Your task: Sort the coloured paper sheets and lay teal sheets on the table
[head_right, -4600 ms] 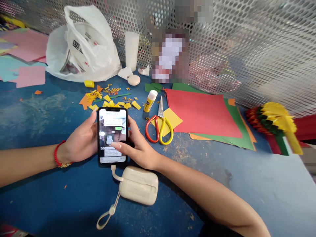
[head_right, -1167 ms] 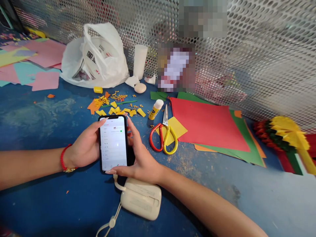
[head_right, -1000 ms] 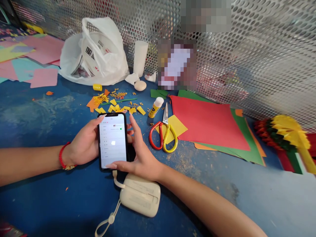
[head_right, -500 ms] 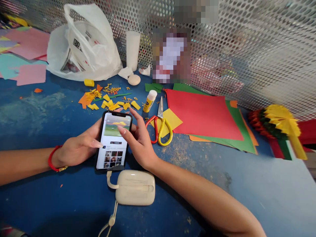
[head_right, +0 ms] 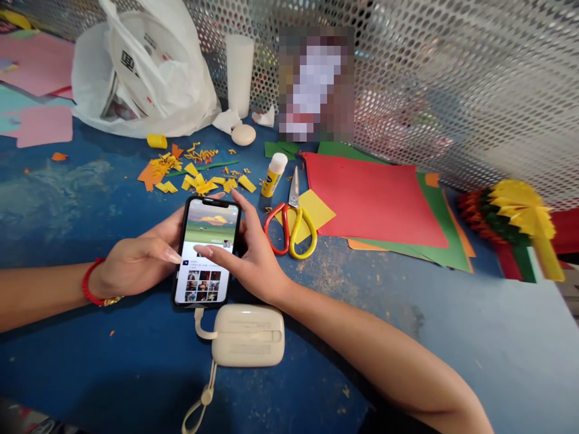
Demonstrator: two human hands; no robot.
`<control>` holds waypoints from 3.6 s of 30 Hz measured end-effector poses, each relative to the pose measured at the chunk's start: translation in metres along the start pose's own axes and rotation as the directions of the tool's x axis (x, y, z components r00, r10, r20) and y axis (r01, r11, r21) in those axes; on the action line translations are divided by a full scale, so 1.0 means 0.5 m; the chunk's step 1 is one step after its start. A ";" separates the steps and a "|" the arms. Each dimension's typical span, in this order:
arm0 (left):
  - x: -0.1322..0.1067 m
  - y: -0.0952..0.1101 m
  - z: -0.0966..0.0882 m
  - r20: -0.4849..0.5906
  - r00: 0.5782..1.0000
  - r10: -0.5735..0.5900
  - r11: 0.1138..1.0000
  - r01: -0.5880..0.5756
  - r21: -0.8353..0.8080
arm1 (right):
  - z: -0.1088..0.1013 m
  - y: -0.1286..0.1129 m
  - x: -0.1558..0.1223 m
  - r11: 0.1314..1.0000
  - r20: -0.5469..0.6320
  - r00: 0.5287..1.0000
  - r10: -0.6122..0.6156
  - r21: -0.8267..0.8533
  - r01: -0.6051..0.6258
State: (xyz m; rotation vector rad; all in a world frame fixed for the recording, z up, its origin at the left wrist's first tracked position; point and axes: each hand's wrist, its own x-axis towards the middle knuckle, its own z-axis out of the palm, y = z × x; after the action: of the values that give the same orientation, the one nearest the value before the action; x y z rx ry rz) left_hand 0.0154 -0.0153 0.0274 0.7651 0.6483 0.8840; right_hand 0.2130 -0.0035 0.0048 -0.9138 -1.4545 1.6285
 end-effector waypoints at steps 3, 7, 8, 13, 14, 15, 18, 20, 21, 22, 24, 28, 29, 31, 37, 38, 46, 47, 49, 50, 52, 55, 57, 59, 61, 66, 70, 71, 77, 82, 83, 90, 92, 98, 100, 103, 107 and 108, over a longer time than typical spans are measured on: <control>0.006 0.005 0.003 -0.041 0.999 -0.008 0.999 0.006 -0.047 | 0.000 -0.002 -0.002 1.000 0.031 0.999 -0.010 -0.004 0.010; 0.011 0.008 -0.002 -0.135 0.989 -0.055 0.994 0.041 -0.104 | -0.001 -0.006 -0.006 0.999 0.053 0.998 -0.032 0.003 0.032; 0.012 0.007 -0.004 -0.151 0.986 -0.067 0.992 0.050 -0.116 | -0.001 -0.006 -0.006 0.999 0.057 0.998 -0.032 0.002 0.032; 0.015 0.002 -0.017 -0.143 0.986 -0.088 0.985 0.065 -0.157 | -0.002 -0.002 -0.006 0.999 0.074 0.997 -0.031 -0.025 0.033; 0.015 0.001 -0.018 -0.130 0.988 -0.085 0.985 0.064 -0.158 | -0.002 0.000 -0.005 0.999 0.067 0.997 -0.025 -0.047 0.028; 0.016 0.001 -0.018 -0.121 0.989 -0.080 0.986 0.060 -0.158 | -0.003 0.002 -0.005 0.997 0.057 0.998 -0.020 -0.070 0.024; 0.017 0.000 -0.015 -0.132 0.989 -0.068 0.985 0.045 -0.168 | -0.003 0.004 -0.004 0.995 0.048 0.999 -0.018 -0.096 0.023; 0.017 -0.001 -0.013 -0.149 0.987 -0.059 0.983 0.032 -0.179 | -0.002 0.000 -0.004 0.998 0.062 0.998 -0.027 -0.063 0.030; 0.017 -0.001 -0.013 -0.154 0.986 -0.058 0.982 0.029 -0.185 | -0.002 -0.003 -0.004 0.998 0.066 0.997 -0.029 -0.048 0.032; 0.017 -0.001 -0.012 -0.156 0.986 -0.057 0.982 0.028 -0.188 | -0.001 -0.006 -0.004 0.999 0.067 0.997 -0.029 -0.039 0.032; 0.017 -0.001 -0.012 -0.160 0.985 -0.059 0.982 0.029 -0.188 | 0.000 -0.010 -0.005 0.999 0.064 0.998 -0.024 -0.036 0.026; 0.018 -0.001 -0.013 -0.173 0.983 -0.069 0.982 0.036 -0.183 | 0.000 -0.010 -0.006 0.999 0.062 0.998 -0.014 -0.052 0.017; 0.018 -0.001 -0.013 -0.175 0.982 -0.069 0.982 0.036 -0.186 | 0.000 -0.009 -0.006 0.998 0.057 0.998 -0.013 -0.056 0.016; 0.019 0.000 -0.013 -0.178 0.982 -0.061 0.981 0.026 -0.192 | 0.000 -0.008 -0.006 0.998 0.043 0.999 -0.013 -0.061 0.016; 0.020 0.000 -0.012 -0.180 0.982 -0.060 0.983 0.027 -0.184 | -0.002 -0.010 -0.008 0.994 0.046 0.999 -0.005 -0.111 0.010; 0.020 0.001 -0.012 -0.181 0.982 -0.061 0.983 0.028 -0.179 | -0.002 -0.009 -0.008 0.993 0.047 0.999 -0.009 -0.121 0.014; 0.022 -0.002 -0.007 -0.220 0.972 -0.077 0.988 0.044 -0.149 | -0.004 -0.005 -0.010 0.986 0.081 0.997 -0.018 -0.162 0.031; 0.022 -0.003 -0.008 -0.221 0.972 -0.081 0.988 0.049 -0.149 | -0.003 -0.006 -0.010 0.986 0.081 0.996 -0.024 -0.162 0.037; 0.022 -0.005 -0.010 -0.215 0.975 -0.058 0.988 0.025 -0.151 | -0.003 -0.007 -0.011 0.987 0.076 0.997 -0.034 -0.152 0.045; 0.022 -0.006 -0.011 -0.208 0.977 -0.036 0.988 0.004 -0.151 | -0.003 -0.008 -0.011 0.988 0.074 0.997 -0.033 -0.145 0.043; 0.023 -0.007 -0.011 -0.197 0.980 -0.010 0.989 -0.020 -0.149 | -0.004 -0.009 -0.011 0.991 0.077 0.997 -0.020 -0.133 0.030; 0.025 -0.005 -0.007 -0.195 0.980 -0.026 0.987 -0.006 -0.160 | -0.005 -0.006 -0.011 0.993 0.084 0.996 -0.010 -0.117 0.020; 0.026 -0.003 -0.003 -0.189 0.981 -0.037 0.984 0.003 -0.178 | -0.007 -0.003 -0.010 0.995 0.084 0.996 -0.016 -0.101 0.024; 0.026 -0.002 -0.002 -0.160 0.986 -0.046 0.981 0.014 -0.195 | -0.008 -0.001 -0.009 0.996 0.090 0.996 -0.014 -0.084 0.022; 0.025 -0.003 -0.004 -0.134 0.989 -0.061 0.977 0.032 -0.212 | -0.009 -0.003 -0.008 0.998 0.118 0.993 -0.005 -0.059 0.012; 0.027 -0.006 -0.022 -0.143 0.985 -0.099 0.957 0.055 -0.283 | -0.009 -0.015 -0.006 1.000 0.203 0.979 0.016 -0.011 -0.014; 0.032 -0.011 -0.039 -0.105 0.988 -0.117 0.928 0.071 -0.366 | -0.011 -0.013 -0.005 0.999 0.214 0.977 -0.003 0.039 -0.005; 0.032 -0.012 -0.043 -0.080 0.990 -0.115 0.918 0.075 -0.389 | -0.011 -0.011 -0.005 0.999 0.221 0.975 -0.003 0.041 -0.006; 0.030 -0.018 -0.057 0.012 0.997 -0.081 0.882 0.077 -0.466 | -0.009 -0.005 -0.002 0.999 0.202 0.979 -0.012 0.037 0.004; 0.029 -0.010 -0.039 0.008 0.998 -0.066 0.918 0.064 -0.391 | -0.009 -0.007 -0.001 0.999 0.193 0.981 -0.037 0.021 0.033; 0.028 -0.007 -0.033 -0.011 0.998 -0.060 0.931 0.052 -0.361 | -0.009 -0.007 -0.001 0.999 0.189 0.981 -0.043 0.010 0.042; 0.020 0.007 0.010 -0.114 0.993 0.004 0.973 -0.031 -0.229 | 0.006 0.005 -0.002 0.989 0.088 0.994 -0.057 -0.128 0.068; 0.020 0.008 0.013 -0.095 0.995 0.011 0.970 -0.034 -0.240 | 0.008 0.002 -0.002 0.989 0.099 0.992 -0.075 -0.117 0.086; 0.024 0.010 0.013 -0.085 0.996 -0.027 0.976 0.008 -0.217 | 0.000 -0.011 -0.004 0.994 0.126 0.990 -0.064 -0.081 0.075; 0.024 0.012 0.014 -0.103 0.994 -0.033 0.977 0.010 -0.214 | -0.002 -0.009 -0.006 0.996 0.127 0.991 -0.042 -0.077 0.052; 0.023 0.015 0.019 -0.134 0.990 -0.050 0.977 0.020 -0.213 | -0.003 -0.006 -0.007 0.998 0.122 0.992 -0.011 -0.058 0.019; 0.023 0.013 0.024 -0.151 0.984 -0.098 0.969 0.059 -0.239 | -0.002 -0.009 -0.008 0.999 0.113 0.994 -0.015 -0.034 0.019; 0.023 0.013 0.024 -0.153 0.983 -0.098 0.967 0.058 -0.246 | -0.002 -0.010 -0.008 0.999 0.107 0.994 -0.024 -0.033 0.028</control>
State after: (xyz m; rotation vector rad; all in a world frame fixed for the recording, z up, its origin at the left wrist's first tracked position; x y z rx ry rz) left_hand 0.0274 -0.0064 0.0372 0.4480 0.6968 0.9395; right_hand 0.2161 -0.0062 0.0100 -0.8343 -1.5643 1.6594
